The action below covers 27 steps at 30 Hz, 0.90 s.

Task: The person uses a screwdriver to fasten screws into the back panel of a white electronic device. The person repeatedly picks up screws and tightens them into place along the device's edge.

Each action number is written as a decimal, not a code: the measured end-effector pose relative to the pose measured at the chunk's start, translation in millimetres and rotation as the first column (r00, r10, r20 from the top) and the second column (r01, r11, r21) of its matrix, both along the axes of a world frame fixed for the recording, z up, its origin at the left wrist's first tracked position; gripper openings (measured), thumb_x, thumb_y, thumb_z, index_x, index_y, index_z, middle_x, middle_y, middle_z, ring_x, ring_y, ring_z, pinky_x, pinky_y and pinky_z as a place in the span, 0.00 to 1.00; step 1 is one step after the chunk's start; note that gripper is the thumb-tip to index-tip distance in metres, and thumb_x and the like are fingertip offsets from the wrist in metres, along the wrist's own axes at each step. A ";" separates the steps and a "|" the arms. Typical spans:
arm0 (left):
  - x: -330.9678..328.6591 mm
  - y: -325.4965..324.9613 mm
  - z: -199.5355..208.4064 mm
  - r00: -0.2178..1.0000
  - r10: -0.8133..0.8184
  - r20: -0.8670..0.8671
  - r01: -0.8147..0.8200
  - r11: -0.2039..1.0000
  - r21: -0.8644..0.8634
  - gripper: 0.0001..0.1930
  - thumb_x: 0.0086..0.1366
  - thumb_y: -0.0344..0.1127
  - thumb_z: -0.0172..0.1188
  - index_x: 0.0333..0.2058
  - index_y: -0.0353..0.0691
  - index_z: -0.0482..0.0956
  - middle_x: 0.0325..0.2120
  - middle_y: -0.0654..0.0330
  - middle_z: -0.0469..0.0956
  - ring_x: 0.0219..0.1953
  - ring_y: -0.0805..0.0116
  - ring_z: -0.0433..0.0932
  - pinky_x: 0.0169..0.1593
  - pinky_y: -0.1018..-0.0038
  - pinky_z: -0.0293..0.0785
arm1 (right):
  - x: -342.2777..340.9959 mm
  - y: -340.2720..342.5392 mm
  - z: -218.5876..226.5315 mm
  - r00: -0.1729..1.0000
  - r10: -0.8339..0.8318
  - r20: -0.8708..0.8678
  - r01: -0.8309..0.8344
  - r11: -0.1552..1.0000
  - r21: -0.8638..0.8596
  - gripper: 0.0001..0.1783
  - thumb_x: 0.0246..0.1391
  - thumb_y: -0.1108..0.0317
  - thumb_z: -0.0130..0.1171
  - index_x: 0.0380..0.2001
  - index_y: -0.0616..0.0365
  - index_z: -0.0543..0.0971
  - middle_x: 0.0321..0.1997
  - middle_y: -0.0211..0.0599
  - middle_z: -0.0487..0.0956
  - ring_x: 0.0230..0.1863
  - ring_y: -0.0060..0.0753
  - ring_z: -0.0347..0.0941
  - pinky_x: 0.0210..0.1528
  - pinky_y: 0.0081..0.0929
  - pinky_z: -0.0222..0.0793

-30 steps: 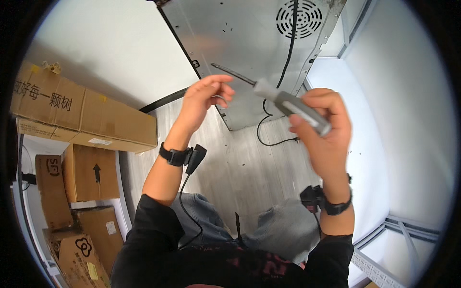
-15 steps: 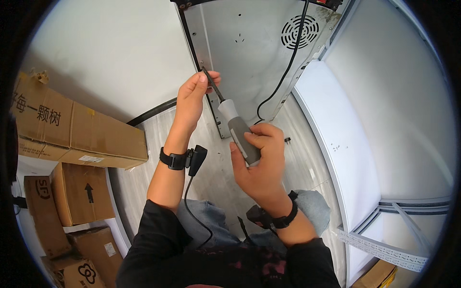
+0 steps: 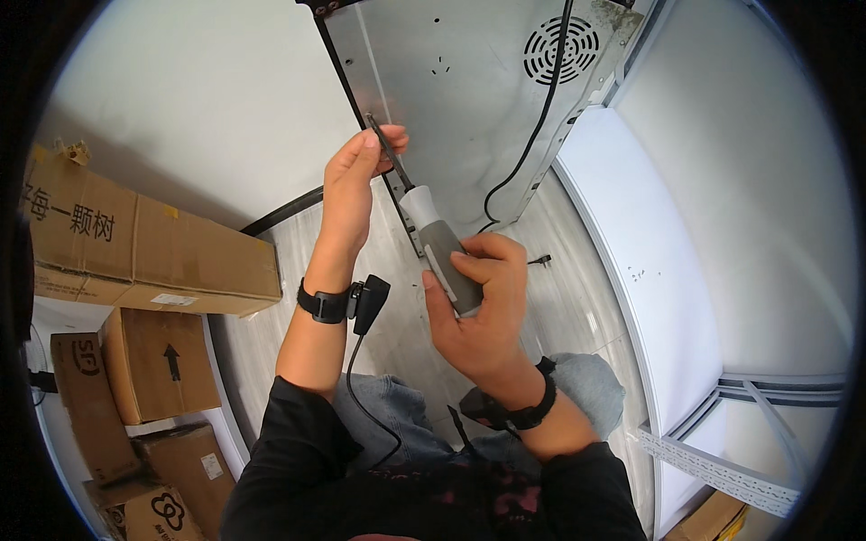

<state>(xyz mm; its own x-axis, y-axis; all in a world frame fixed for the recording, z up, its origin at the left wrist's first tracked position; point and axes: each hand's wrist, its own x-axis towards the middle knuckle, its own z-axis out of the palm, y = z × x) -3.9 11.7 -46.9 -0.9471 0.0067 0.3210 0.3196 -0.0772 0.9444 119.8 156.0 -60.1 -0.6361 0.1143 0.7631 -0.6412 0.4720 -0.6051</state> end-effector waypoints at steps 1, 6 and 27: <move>0.0 0.4 -0.2 1.000 0.003 0.000 -0.003 1.000 -0.014 0.17 0.69 0.41 0.43 0.42 0.38 0.78 0.37 0.61 0.79 0.41 0.72 0.75 0.47 0.75 0.66 | -0.3 1.0 -0.1 1.000 0.000 0.003 0.000 1.000 -0.010 0.20 0.39 0.80 0.65 0.36 0.62 0.69 0.42 0.47 0.68 0.38 0.40 0.69 0.40 0.29 0.66; -0.4 1.9 2.3 1.000 -0.002 0.019 0.002 1.000 0.028 0.17 0.68 0.41 0.43 0.41 0.38 0.78 0.37 0.60 0.79 0.42 0.72 0.75 0.47 0.75 0.66 | -1.1 2.2 -0.3 0.999 0.026 0.023 -0.023 0.996 -0.087 0.19 0.40 0.79 0.65 0.36 0.62 0.68 0.42 0.47 0.68 0.38 0.40 0.69 0.40 0.29 0.65; -1.3 -0.1 3.2 0.999 -0.007 0.038 0.006 0.999 0.042 0.17 0.67 0.43 0.44 0.39 0.39 0.78 0.37 0.62 0.79 0.41 0.74 0.74 0.45 0.77 0.65 | 3.3 -6.4 4.9 0.987 0.068 0.149 -0.035 0.977 -0.212 0.18 0.44 0.77 0.63 0.37 0.62 0.66 0.42 0.45 0.67 0.38 0.36 0.67 0.39 0.28 0.65</move>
